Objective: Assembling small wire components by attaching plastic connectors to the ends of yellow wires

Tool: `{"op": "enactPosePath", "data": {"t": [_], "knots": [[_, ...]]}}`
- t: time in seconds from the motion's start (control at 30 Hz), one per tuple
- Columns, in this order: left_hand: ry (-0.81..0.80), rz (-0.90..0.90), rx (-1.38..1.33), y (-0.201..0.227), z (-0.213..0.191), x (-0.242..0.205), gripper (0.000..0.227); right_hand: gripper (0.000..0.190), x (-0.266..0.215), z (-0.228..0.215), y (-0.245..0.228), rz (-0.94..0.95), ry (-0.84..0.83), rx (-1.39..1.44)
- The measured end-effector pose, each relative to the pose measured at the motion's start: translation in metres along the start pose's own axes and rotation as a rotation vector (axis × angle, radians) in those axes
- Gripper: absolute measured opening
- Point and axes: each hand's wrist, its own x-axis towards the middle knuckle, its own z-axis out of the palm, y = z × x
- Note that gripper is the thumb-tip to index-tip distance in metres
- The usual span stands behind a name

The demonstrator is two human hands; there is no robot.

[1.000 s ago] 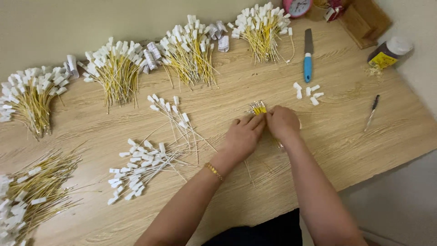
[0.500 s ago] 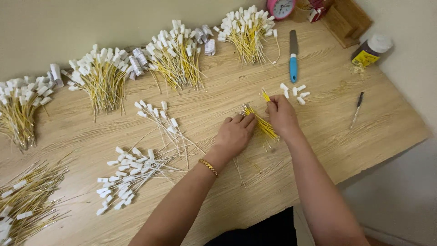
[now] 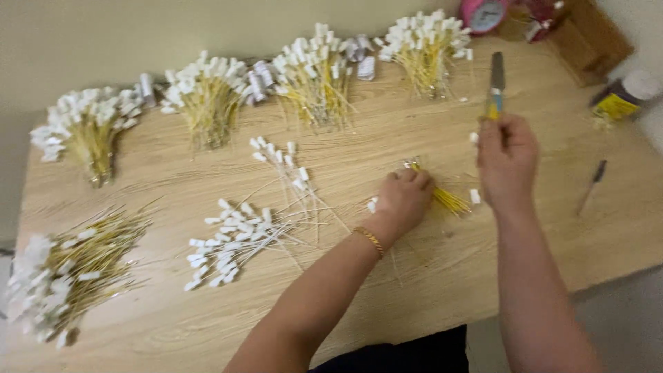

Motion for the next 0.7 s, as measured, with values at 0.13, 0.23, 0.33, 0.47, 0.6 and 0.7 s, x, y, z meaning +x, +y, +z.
{"op": "enactPosePath", "data": {"t": [0.13, 0.23, 0.33, 0.47, 0.6, 0.7], "knots": [[-0.031, -0.035, -0.143, -0.017, -0.058, -0.012, 0.033, 0.020, -0.019, 0.016, -0.068, 0.091, 0.033, 0.018], [-0.301, -0.091, -0.174, -0.054, -0.109, -0.029, 0.062, 0.027, -0.042, 0.031, -0.089, 0.189, -0.030, -0.048], [0.067, -0.352, 0.038, -0.112, -0.077, -0.050, 0.022, 0.010, -0.062, 0.048, -0.082, 0.177, -0.185, 0.016], [-0.046, -0.714, -0.059, -0.165, -0.048, -0.074, 0.032, 0.012, -0.089, 0.079, -0.084, 0.252, -0.312, 0.062], [-0.090, -0.763, -0.138, -0.177, -0.019, -0.084, 0.039, 0.010, -0.106, 0.099, -0.081, 0.238, -0.372, 0.148], [-0.104, -0.760, -0.213, -0.178, -0.014, -0.090, 0.024, 0.010, -0.107, 0.104, -0.068, 0.264, -0.377, 0.171]]}}
